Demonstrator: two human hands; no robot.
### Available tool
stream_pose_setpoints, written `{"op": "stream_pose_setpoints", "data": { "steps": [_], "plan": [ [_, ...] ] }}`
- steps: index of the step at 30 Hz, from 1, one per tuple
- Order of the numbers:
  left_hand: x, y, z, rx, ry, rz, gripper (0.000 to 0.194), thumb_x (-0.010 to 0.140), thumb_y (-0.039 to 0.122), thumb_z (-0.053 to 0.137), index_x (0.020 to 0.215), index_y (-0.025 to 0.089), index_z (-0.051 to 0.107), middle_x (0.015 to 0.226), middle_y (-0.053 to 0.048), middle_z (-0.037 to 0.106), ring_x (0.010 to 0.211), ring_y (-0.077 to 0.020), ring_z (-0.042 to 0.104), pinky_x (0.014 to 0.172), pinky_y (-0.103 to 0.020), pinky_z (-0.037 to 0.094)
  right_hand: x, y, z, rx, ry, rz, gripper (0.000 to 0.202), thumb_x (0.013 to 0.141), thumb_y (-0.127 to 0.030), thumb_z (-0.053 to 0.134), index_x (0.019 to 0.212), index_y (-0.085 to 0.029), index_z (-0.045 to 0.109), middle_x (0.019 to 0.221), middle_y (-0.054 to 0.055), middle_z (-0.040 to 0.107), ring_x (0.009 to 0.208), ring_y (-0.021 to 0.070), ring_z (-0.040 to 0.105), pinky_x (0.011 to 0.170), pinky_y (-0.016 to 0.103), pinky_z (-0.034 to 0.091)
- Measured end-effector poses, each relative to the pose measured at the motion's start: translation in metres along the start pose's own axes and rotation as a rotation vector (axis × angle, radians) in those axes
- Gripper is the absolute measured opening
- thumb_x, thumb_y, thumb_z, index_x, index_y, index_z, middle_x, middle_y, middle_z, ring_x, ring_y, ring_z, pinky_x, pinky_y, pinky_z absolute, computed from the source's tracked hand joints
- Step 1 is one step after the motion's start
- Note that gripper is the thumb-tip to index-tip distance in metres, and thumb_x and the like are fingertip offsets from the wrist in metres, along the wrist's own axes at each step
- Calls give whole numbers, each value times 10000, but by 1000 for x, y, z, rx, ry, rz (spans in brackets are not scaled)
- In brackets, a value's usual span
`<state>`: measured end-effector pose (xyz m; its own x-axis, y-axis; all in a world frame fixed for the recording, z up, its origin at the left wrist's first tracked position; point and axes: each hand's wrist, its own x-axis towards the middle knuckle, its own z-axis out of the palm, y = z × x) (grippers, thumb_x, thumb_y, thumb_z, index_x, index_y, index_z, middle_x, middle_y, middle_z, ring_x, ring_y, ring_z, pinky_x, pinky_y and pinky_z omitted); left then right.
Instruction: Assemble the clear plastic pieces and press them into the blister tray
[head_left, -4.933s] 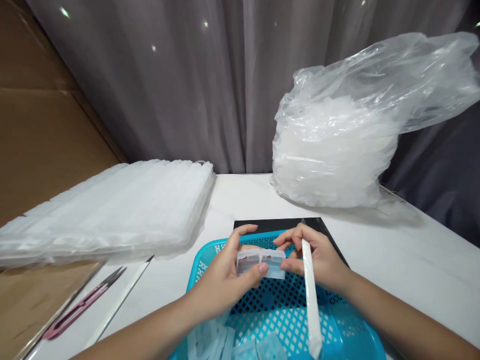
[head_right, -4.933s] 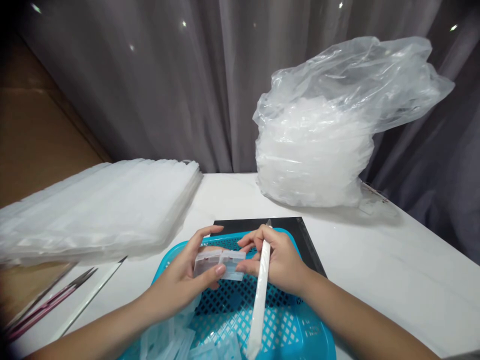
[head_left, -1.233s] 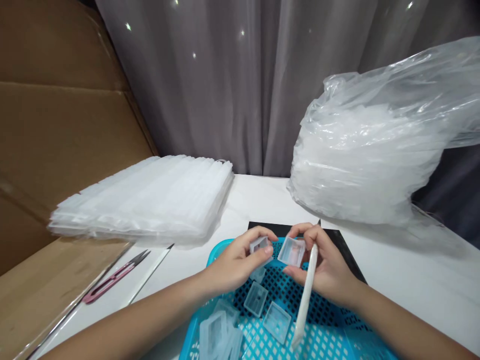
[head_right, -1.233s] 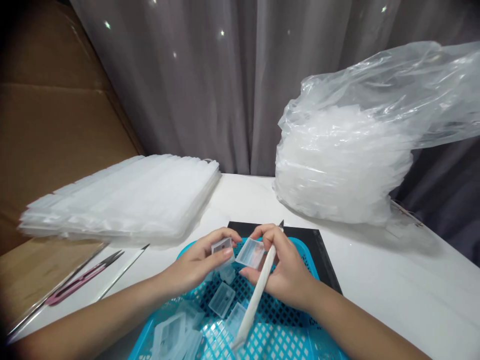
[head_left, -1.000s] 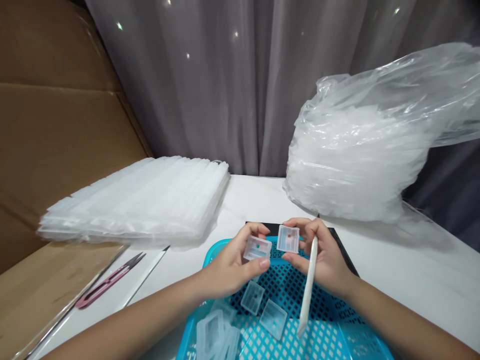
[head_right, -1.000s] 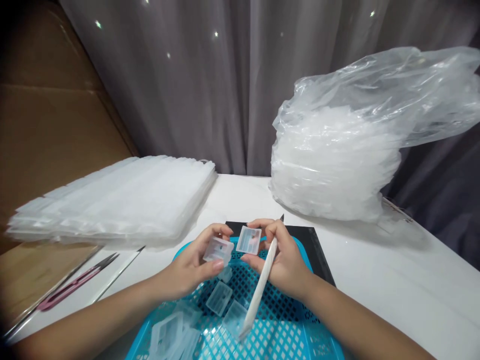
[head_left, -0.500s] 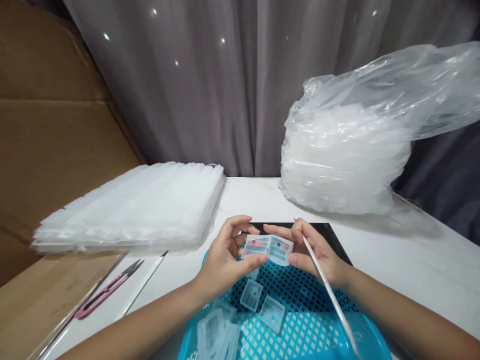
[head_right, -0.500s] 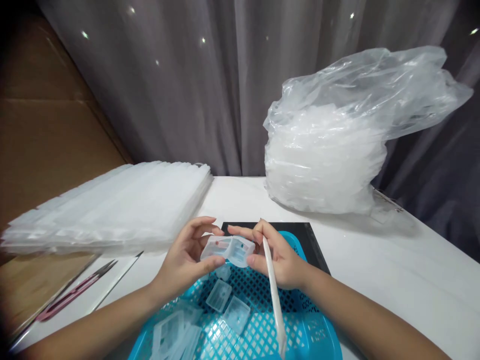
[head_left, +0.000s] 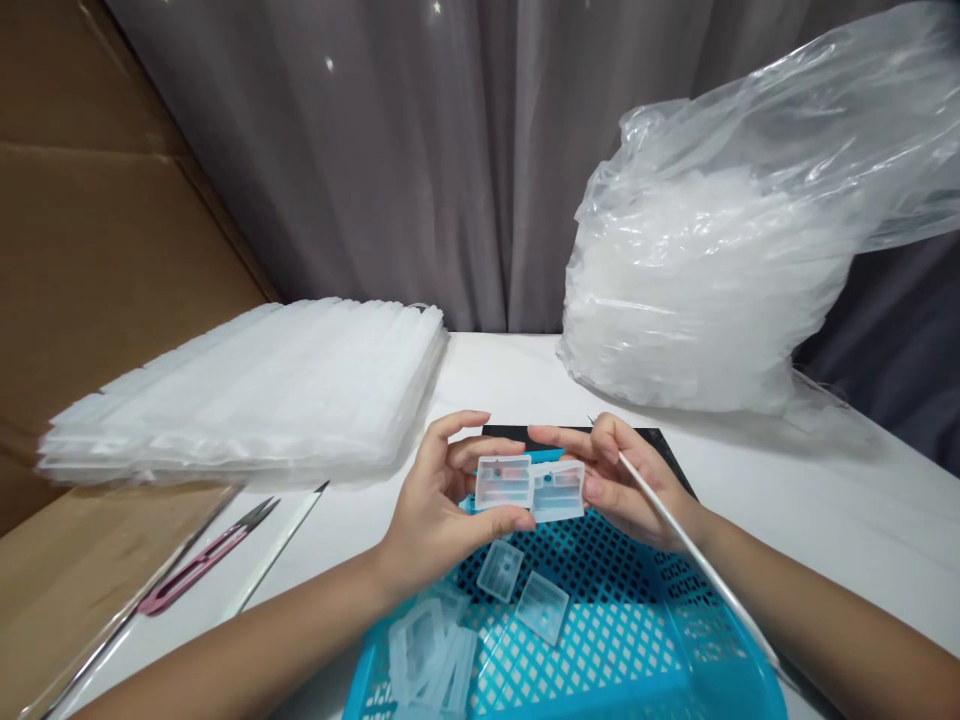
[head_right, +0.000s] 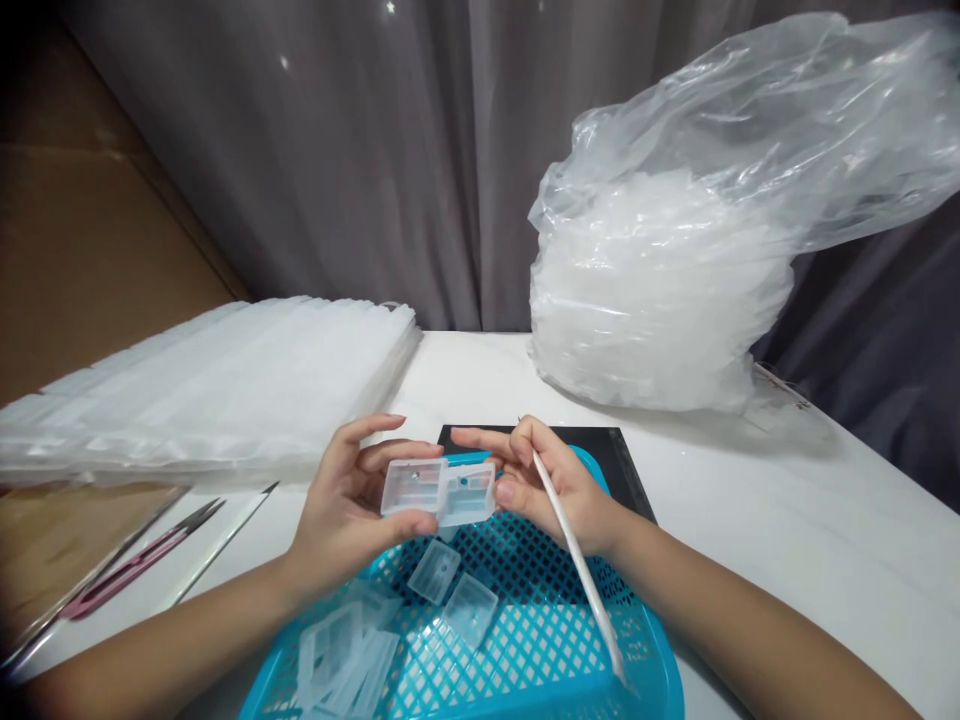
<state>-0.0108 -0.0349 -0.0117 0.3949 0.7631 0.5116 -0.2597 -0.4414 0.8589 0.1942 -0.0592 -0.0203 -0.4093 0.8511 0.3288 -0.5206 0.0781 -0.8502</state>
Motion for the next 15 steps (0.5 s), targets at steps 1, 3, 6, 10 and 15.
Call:
{"op": "stream_pose_setpoints", "data": {
  "steps": [1,3,6,10,15],
  "plan": [
    [0,0,0,6,0,-1,693,644,158,856,1181,260,431,1035,-12,689,882,-141,678,749,-184,566,0,0,0,1,6,1,331,841,-238,645,774,-229,321,1354,83,528,1128,254,582,872,443,482],
    [0,1,0,12,1,-3,686,648,151,851,1178,261,430,1031,-9,690,880,-137,677,748,-180,566,1,0,0,-6,7,3,333,836,-248,653,774,-227,326,1335,82,540,1109,248,590,852,419,492],
    [0,2,1,11,3,-11,661,670,156,838,1178,264,429,1029,-6,690,887,-132,675,753,-180,566,1,0,0,0,-2,11,321,839,-234,649,775,-223,335,1277,71,576,1063,216,605,792,348,499],
    [0,1,1,9,-11,11,638,698,175,822,1188,265,424,1035,-10,682,900,-127,669,761,-173,559,2,-3,2,35,-13,9,297,845,-199,642,775,-216,354,1166,46,627,898,136,626,670,239,477],
    [-3,-3,-1,68,-97,28,684,718,288,811,1259,290,391,1124,-41,632,979,-148,644,817,-197,543,2,-2,1,13,-3,19,297,850,-200,637,774,-214,351,1092,45,643,679,77,574,619,222,444]
  ]
}}
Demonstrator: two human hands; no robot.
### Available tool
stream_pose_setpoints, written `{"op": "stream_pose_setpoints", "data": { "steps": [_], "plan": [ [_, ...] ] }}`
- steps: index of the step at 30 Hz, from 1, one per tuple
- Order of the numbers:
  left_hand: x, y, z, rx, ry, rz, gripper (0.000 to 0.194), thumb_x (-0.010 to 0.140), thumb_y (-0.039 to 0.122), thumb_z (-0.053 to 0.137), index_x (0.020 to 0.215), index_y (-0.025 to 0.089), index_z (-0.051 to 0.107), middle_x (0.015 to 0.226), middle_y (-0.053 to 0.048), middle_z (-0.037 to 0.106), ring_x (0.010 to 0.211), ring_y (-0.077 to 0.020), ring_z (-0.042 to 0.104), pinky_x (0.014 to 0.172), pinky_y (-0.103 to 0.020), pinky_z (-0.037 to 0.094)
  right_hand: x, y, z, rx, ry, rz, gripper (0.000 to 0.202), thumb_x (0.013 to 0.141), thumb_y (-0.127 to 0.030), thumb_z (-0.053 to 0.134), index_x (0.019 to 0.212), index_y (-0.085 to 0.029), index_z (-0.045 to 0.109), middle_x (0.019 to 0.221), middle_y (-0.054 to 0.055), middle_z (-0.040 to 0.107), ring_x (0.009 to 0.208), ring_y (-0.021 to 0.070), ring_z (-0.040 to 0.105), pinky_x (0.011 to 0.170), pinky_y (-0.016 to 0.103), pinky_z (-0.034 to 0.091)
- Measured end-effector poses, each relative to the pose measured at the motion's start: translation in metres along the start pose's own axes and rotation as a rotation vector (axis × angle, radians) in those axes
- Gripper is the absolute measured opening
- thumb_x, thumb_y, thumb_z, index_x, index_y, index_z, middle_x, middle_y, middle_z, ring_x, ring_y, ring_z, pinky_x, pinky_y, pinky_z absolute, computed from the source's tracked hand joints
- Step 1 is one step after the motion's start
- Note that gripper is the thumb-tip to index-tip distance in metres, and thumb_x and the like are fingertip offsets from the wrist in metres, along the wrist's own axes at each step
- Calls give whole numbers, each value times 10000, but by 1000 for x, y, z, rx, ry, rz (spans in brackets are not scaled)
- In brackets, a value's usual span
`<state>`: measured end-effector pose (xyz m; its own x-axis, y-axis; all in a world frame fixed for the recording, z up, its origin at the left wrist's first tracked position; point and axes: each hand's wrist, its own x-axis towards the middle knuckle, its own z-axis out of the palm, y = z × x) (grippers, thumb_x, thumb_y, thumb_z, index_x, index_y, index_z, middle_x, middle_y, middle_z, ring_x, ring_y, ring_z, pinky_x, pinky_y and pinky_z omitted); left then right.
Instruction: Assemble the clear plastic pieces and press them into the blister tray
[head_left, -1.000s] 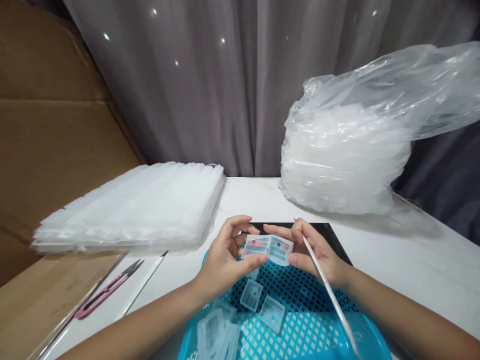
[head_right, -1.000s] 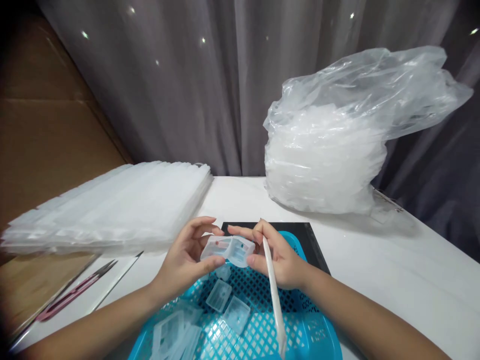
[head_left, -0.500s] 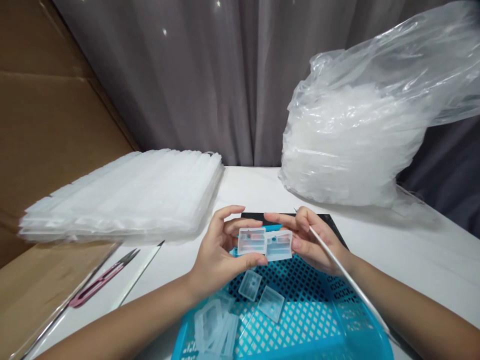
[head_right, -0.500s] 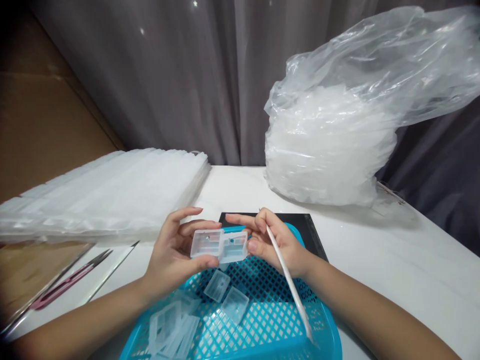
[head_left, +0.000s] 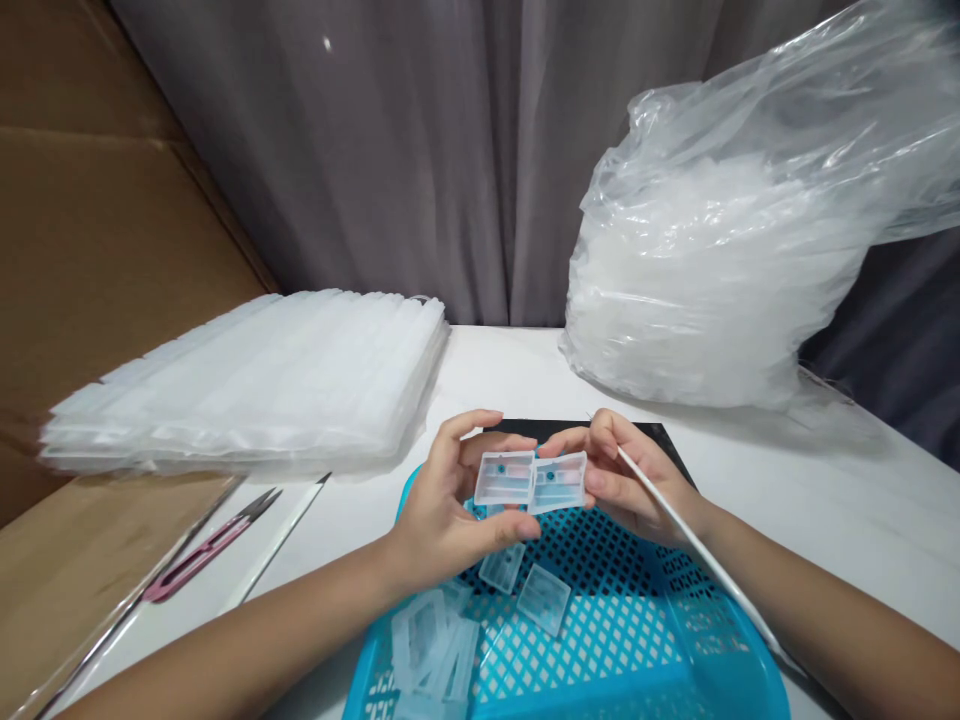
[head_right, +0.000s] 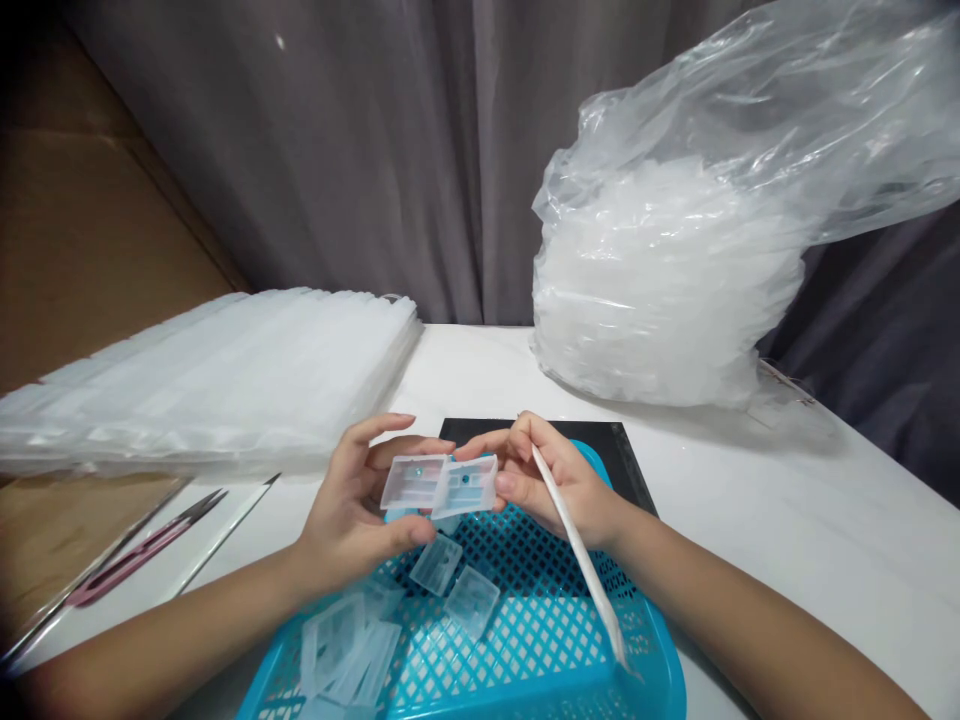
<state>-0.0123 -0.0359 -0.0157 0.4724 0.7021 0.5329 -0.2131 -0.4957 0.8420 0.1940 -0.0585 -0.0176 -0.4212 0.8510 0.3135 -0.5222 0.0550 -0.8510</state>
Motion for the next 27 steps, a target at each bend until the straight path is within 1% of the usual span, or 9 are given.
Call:
{"op": "stream_pose_setpoints", "data": {
  "steps": [3,7,10,12,14,16,19,24,27],
  "plan": [
    [-3,-1,0,159,-27,68,835,630,297,867,1302,295,370,1130,-46,613,1022,-171,620,856,-223,531,-2,2,-4,-52,-35,3,280,865,-208,619,788,-217,350,1104,43,623,673,78,568,626,237,443],
    [-4,0,2,248,-19,97,792,694,210,822,1316,287,337,1030,-34,627,908,-158,642,746,-213,547,-4,3,-4,-155,-82,-1,282,856,-260,637,801,-222,363,1077,39,606,763,114,573,669,271,456],
    [-4,1,2,232,-58,71,784,702,183,805,1311,287,322,976,-25,625,877,-162,638,694,-203,541,-5,2,-1,-246,0,-38,259,892,-429,556,850,-232,394,1015,43,623,791,134,560,682,286,445],
    [-3,2,3,217,-93,51,779,705,156,790,1307,292,315,960,-20,612,845,-157,634,651,-189,531,-6,2,1,-256,89,-60,294,918,-546,423,952,-255,407,948,32,641,737,131,546,674,291,437],
    [-3,2,3,198,-114,29,782,704,137,781,1305,297,307,947,-16,596,815,-153,628,626,-185,526,-6,1,1,-222,168,-65,342,920,-599,340,1032,-282,400,864,4,636,674,126,529,654,285,432],
    [-3,3,4,179,-124,-10,785,707,133,777,1302,304,296,940,-16,584,783,-152,625,610,-191,531,-7,1,0,-188,203,-42,349,909,-608,360,1004,-280,430,793,-14,610,624,119,515,602,264,421],
    [-3,3,4,128,-137,-90,772,728,141,764,1296,325,276,966,-24,561,721,-148,633,551,-185,527,-7,0,-3,-228,192,-9,318,877,-557,494,882,-240,508,753,-4,601,584,113,507,538,242,403],
    [0,3,4,56,-142,-144,775,717,136,767,1279,343,276,1034,-30,512,765,-148,636,584,-186,528,-7,1,-5,-344,196,13,243,861,-467,580,883,-225,595,774,11,634,620,123,544,569,254,434],
    [3,5,2,-3,-128,-206,704,754,200,739,1270,311,273,1053,-43,491,775,-145,621,596,-199,527,-9,-1,-2,-377,155,43,219,867,-440,585,913,-225,591,880,26,675,616,112,571,573,252,459]
  ]
}}
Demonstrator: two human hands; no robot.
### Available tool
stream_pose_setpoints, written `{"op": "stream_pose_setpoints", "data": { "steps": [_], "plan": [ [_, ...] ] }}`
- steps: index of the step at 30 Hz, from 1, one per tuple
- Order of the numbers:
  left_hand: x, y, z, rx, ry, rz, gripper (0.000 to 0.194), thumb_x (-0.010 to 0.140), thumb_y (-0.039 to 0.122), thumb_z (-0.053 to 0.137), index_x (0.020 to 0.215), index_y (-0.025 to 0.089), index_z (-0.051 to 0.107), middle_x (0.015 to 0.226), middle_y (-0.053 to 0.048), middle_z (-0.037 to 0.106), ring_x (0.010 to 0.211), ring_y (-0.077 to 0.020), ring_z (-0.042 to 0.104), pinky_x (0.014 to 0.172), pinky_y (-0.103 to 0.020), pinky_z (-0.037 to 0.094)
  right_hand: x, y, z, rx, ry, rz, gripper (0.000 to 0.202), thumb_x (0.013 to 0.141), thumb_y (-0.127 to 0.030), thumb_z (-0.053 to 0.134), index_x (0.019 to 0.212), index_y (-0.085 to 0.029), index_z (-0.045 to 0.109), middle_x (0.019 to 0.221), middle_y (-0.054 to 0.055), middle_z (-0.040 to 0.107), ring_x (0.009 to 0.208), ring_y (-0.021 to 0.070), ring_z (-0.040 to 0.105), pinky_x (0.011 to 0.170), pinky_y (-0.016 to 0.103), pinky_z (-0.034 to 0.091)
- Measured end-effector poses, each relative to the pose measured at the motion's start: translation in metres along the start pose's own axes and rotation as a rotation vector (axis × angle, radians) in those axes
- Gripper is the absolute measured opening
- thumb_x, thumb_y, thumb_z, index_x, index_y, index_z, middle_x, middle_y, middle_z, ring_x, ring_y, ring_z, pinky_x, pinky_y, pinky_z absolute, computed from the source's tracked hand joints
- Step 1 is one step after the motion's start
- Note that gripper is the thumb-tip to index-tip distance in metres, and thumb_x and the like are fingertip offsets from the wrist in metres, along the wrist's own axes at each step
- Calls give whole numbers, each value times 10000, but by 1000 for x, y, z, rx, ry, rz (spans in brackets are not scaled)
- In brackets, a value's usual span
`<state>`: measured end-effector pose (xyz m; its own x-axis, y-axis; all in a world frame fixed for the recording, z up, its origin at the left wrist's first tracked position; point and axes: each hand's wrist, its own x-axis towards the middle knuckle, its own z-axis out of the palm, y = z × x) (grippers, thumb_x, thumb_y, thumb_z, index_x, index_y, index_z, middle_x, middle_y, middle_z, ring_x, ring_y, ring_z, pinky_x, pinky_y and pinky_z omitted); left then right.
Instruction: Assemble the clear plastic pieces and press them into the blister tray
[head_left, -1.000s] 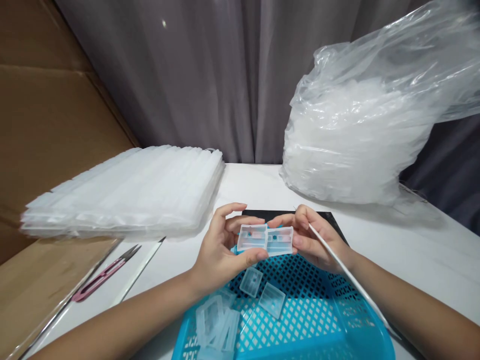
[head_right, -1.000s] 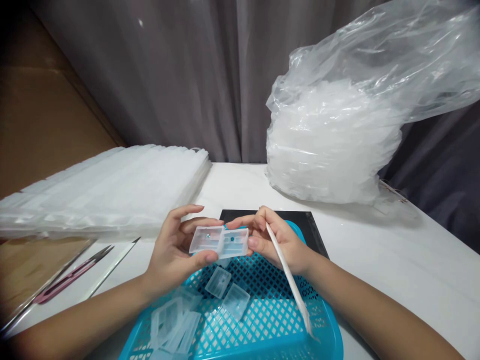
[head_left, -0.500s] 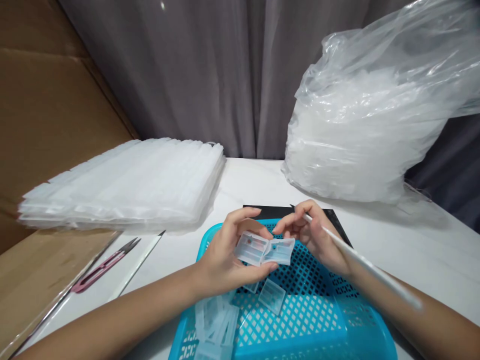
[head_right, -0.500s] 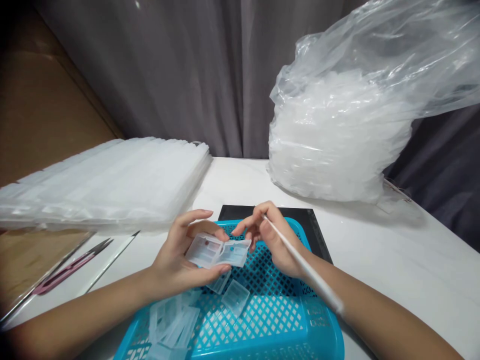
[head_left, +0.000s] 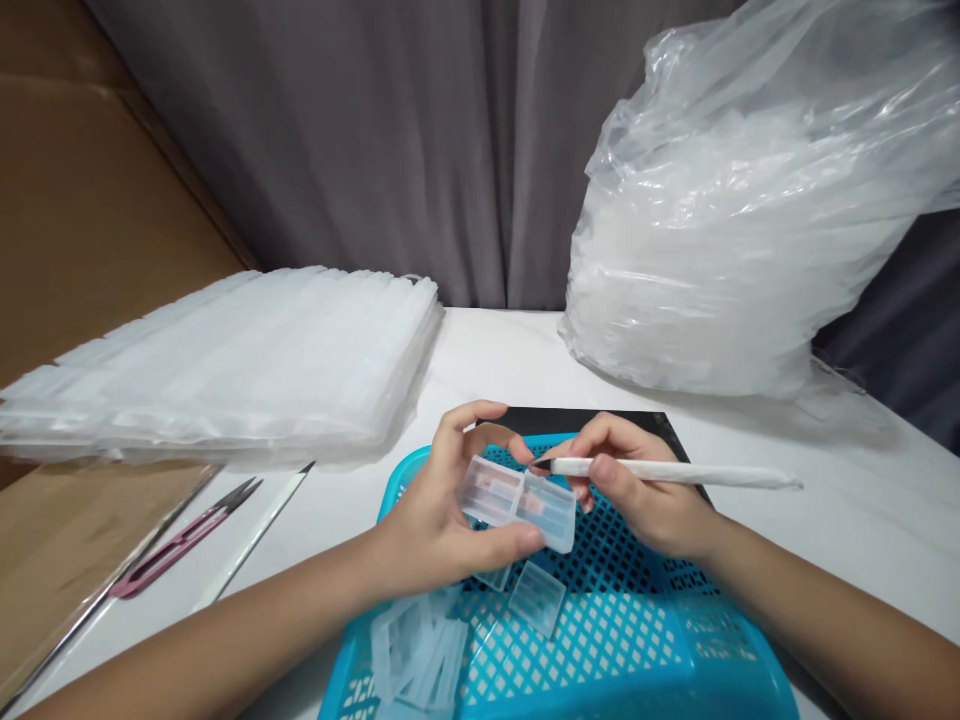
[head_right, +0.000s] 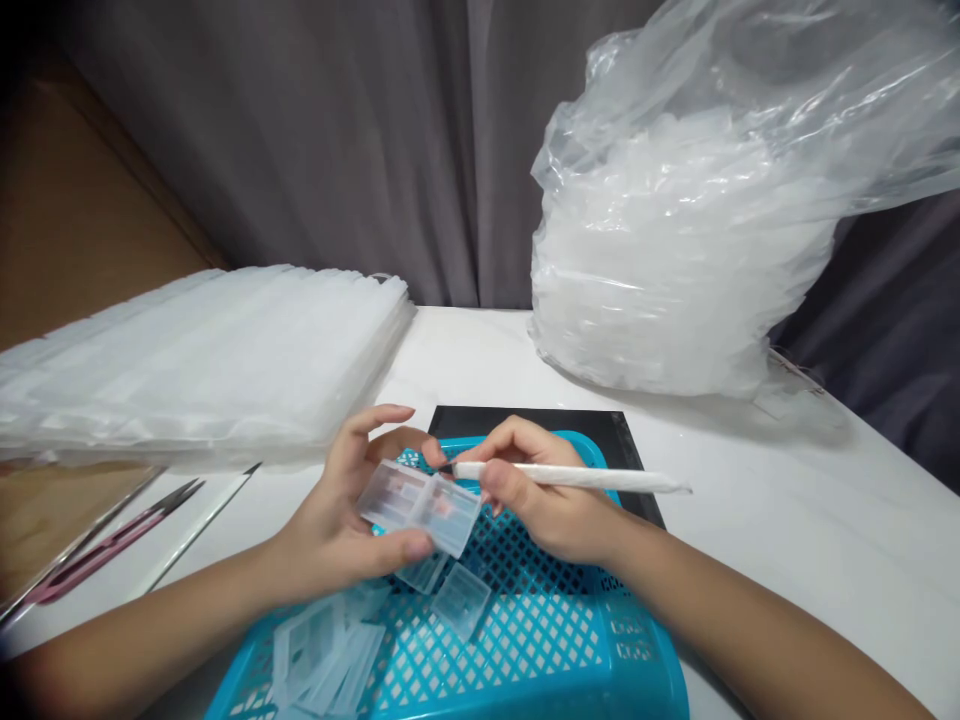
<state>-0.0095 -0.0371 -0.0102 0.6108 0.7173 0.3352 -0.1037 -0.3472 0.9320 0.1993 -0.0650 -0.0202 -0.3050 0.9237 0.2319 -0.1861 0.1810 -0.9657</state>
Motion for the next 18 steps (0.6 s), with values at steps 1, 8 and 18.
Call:
{"op": "stream_pose_setpoints", "data": {
  "steps": [1,8,18],
  "plan": [
    [1,1,-1,-24,7,-29,657,784,231,708,1267,299,267,1044,-43,489,745,-135,616,579,-199,524,-1,-1,1,-20,-21,-5,198,873,-419,586,924,-228,588,934,32,684,644,114,593,591,255,472],
    [6,3,1,49,143,-131,545,780,142,600,1189,270,264,896,21,484,591,-84,580,502,-171,481,-5,-6,8,-113,-48,-25,135,895,-346,573,857,-217,554,888,38,715,881,180,674,741,317,517],
    [-3,-6,5,449,200,12,631,744,118,597,1231,298,238,947,2,486,629,-100,563,447,-156,417,10,-4,7,109,54,303,285,740,-328,738,689,-190,493,779,30,728,678,140,676,598,251,510]
  ]
}}
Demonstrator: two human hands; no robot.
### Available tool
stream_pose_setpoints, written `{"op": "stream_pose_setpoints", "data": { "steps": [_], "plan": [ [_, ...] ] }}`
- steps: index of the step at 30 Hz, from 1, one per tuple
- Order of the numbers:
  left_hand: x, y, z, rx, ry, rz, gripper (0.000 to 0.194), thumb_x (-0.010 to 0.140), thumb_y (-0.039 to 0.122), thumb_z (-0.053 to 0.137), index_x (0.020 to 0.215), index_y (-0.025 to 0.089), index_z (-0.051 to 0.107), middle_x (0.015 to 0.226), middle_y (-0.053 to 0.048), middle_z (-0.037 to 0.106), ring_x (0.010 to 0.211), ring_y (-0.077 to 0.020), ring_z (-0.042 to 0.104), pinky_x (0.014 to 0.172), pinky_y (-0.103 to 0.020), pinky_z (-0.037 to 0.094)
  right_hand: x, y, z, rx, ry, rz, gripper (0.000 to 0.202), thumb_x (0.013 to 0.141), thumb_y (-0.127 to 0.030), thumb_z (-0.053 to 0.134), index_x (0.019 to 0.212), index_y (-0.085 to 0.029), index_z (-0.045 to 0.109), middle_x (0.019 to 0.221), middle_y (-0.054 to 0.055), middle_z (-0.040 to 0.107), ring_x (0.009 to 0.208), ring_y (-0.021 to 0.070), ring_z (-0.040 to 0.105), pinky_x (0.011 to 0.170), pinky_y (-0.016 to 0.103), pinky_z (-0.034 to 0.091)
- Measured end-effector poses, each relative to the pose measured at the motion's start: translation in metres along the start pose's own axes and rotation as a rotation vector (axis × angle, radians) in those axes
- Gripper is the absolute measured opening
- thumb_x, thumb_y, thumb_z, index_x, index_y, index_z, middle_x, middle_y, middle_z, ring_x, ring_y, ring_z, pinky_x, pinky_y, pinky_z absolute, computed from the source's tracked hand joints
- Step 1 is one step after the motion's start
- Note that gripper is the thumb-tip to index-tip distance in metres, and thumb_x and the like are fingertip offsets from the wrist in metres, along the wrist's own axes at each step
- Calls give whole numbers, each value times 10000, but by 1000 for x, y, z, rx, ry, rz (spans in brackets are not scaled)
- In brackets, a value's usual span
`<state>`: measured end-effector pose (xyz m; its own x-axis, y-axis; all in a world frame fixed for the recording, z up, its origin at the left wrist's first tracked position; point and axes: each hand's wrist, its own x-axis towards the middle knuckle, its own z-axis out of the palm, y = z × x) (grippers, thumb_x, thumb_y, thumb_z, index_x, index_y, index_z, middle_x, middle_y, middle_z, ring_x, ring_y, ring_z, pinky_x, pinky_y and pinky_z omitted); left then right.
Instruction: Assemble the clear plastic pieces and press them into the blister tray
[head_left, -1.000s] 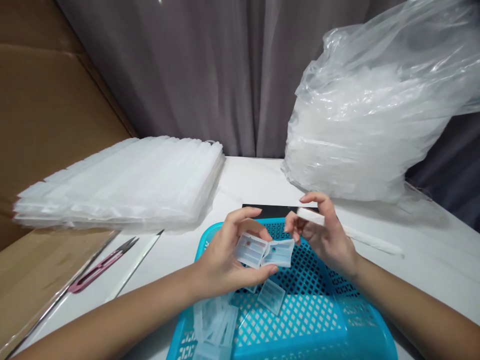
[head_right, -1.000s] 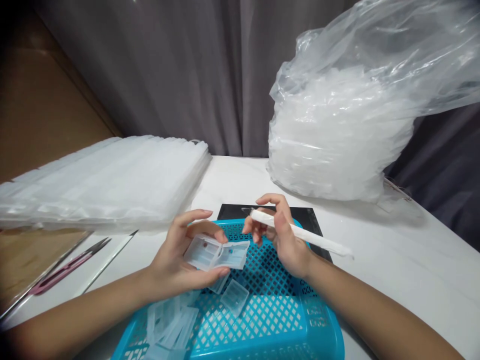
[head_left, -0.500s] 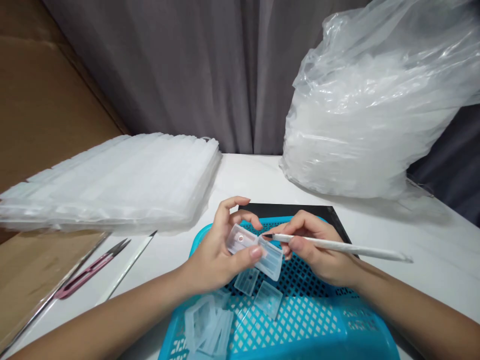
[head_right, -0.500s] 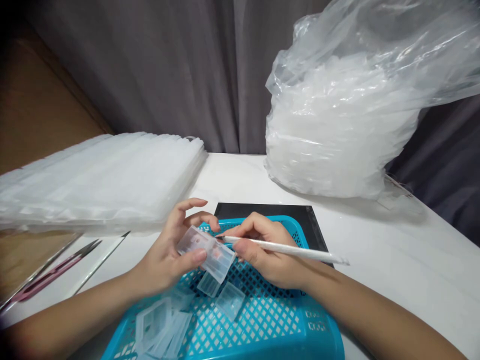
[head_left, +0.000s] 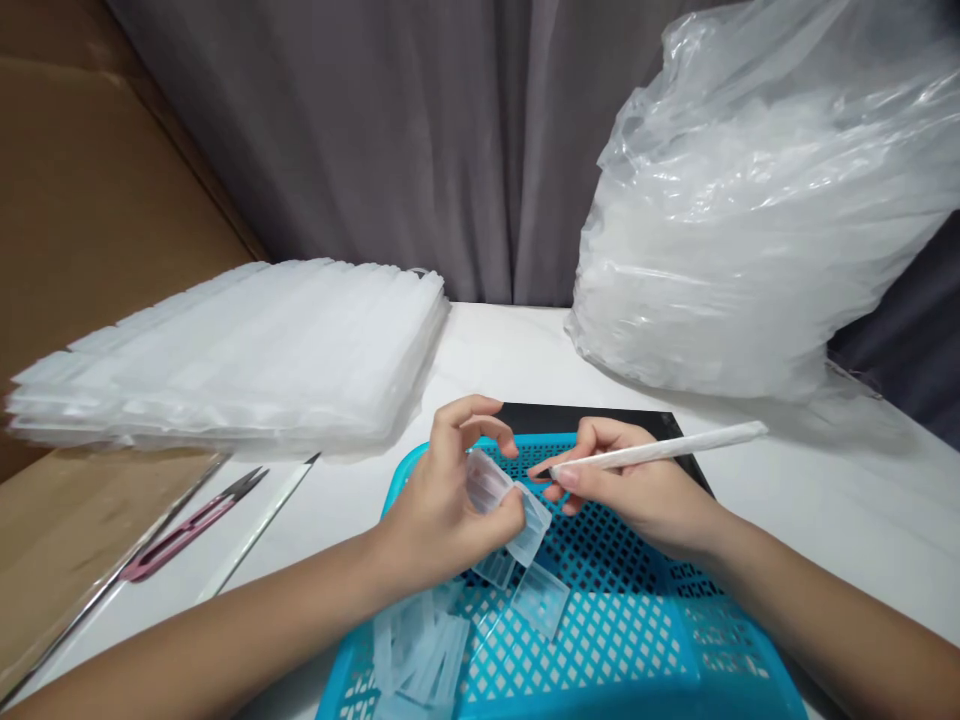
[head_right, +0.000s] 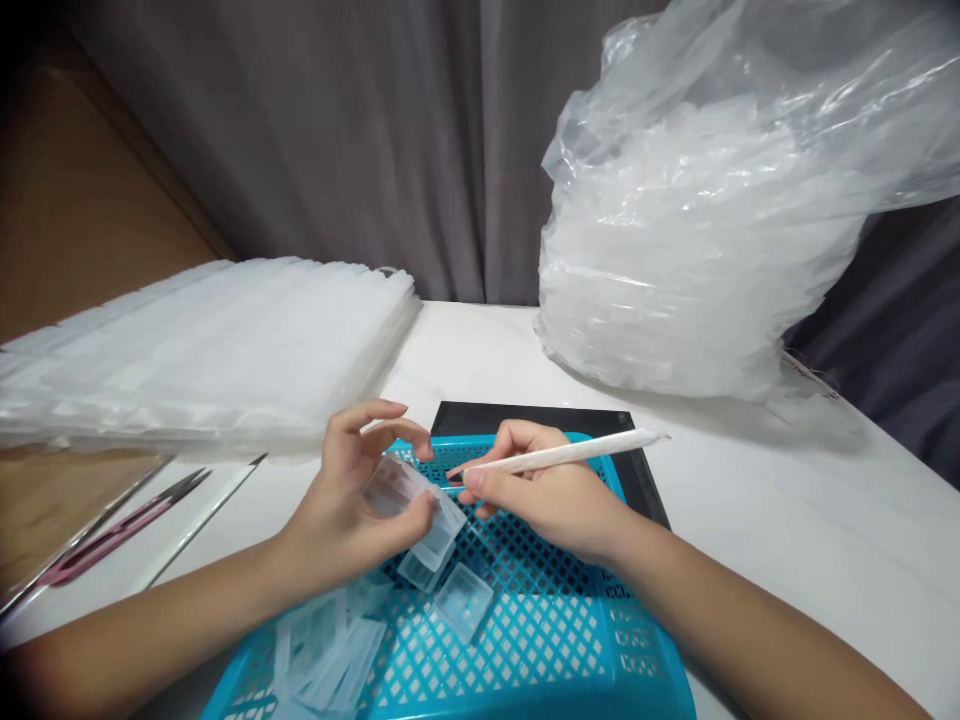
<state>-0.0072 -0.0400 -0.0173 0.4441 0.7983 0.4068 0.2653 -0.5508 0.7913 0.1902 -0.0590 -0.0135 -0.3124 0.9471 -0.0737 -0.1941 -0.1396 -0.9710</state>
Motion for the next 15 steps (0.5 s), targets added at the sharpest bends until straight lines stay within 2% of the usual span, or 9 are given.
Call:
{"op": "stream_pose_setpoints", "data": {
  "steps": [2,6,15],
  "plan": [
    [-1,-3,1,36,-23,33,656,741,116,597,1249,298,224,979,-10,480,645,-102,563,453,-161,416,0,-1,1,-6,1,24,287,742,-303,731,667,-190,478,785,27,726,709,142,675,587,234,485],
    [-1,-6,4,96,-70,71,694,733,120,601,1277,293,208,1034,-32,462,626,-96,535,459,-181,420,-1,-4,5,-40,-16,48,273,752,-251,708,644,-194,464,783,25,729,844,175,684,663,248,485],
    [-1,-5,5,118,-106,57,697,736,116,604,1277,290,202,1062,-39,449,509,-49,460,416,-180,403,-2,-3,4,-150,-19,71,247,766,-232,675,646,-202,461,819,34,729,866,190,689,674,257,485]
  ]
}}
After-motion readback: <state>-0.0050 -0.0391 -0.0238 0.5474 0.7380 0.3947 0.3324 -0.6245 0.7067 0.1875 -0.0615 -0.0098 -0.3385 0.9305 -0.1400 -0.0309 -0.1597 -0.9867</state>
